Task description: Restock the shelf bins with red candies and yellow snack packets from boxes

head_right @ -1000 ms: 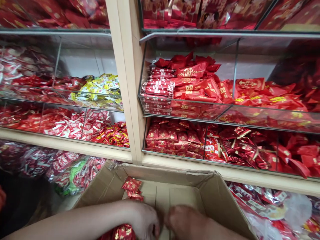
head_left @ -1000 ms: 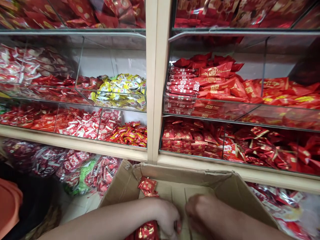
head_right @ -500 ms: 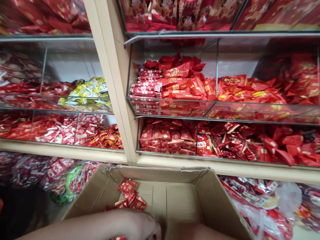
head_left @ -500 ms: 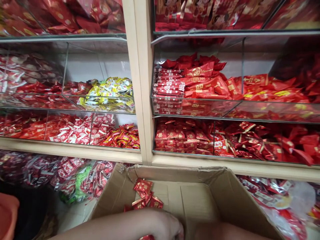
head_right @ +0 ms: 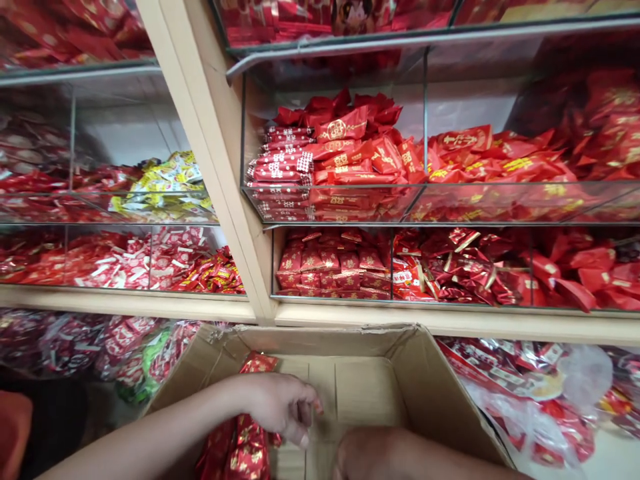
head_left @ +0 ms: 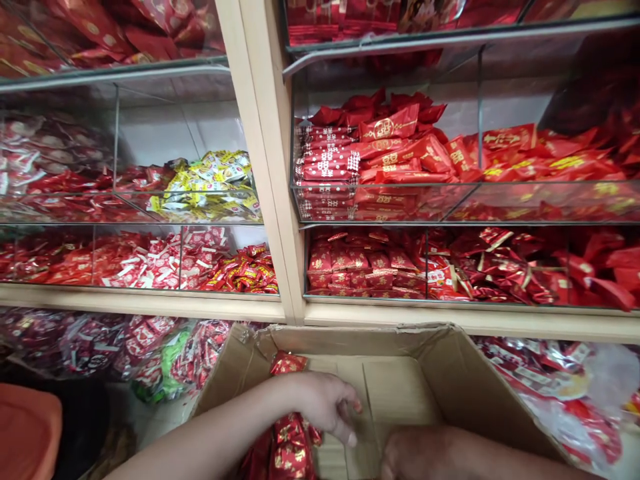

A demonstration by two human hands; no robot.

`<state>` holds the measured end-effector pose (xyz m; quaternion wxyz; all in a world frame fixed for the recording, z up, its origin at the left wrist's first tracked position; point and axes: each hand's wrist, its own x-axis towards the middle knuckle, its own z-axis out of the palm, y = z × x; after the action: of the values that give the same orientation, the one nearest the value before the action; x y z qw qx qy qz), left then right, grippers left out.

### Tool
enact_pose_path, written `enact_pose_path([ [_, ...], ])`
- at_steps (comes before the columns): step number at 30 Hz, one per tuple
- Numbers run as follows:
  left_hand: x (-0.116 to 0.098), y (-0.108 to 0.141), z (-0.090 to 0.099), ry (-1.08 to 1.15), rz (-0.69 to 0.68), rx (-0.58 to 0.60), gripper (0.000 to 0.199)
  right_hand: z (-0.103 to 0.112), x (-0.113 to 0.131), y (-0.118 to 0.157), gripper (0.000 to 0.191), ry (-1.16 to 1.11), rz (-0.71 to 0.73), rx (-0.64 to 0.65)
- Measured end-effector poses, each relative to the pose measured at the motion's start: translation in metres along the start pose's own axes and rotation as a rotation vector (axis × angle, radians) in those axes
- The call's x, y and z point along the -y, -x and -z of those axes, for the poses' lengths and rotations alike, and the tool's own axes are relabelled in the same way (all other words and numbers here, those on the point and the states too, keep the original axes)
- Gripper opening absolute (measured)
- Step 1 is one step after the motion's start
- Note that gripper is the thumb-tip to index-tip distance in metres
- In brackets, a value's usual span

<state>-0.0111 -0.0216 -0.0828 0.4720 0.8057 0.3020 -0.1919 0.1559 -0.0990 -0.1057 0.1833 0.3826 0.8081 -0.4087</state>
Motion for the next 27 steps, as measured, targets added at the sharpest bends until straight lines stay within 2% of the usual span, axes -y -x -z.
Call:
enact_pose_path([
  [1,0.003,-0.001,0.001,0.087,-0.018,0.012,0.06,0.006,-0.004,0.002,0.014,-0.102,0.029,-0.087],
  [3,0.006,-0.002,0.003,0.257,-0.063,0.002,0.061,0.023,-0.011,0.007,0.008,-0.295,0.078,-0.344],
  [5,0.004,-0.002,0.005,0.395,-0.137,-0.066,0.055,0.041,-0.016,0.012,0.005,-0.481,0.146,-0.579],
  [7,-0.003,-0.002,0.007,0.546,-0.232,-0.161,0.046,0.053,-0.018,0.016,0.013,-0.685,0.205,-0.733],
  [9,-0.013,-0.002,0.007,0.732,-0.303,-0.246,0.042,0.06,-0.017,0.02,0.021,-0.851,0.221,-0.826],
  [12,-0.024,-0.005,0.006,0.911,-0.392,-0.364,0.039,0.06,-0.014,0.023,0.025,-1.013,0.21,-0.875],
  [16,-0.028,-0.008,0.005,0.988,-0.491,-0.453,0.039,0.057,-0.013,0.021,0.031,-1.057,0.209,-0.861],
  [22,-0.028,-0.002,0.01,1.021,-0.309,-0.437,0.039,0.059,-0.014,0.021,0.028,-1.054,0.228,-0.905],
  [27,-0.029,0.0,0.011,0.98,-0.297,-0.441,0.039,0.055,-0.014,0.022,0.027,-0.907,0.258,-0.935],
])
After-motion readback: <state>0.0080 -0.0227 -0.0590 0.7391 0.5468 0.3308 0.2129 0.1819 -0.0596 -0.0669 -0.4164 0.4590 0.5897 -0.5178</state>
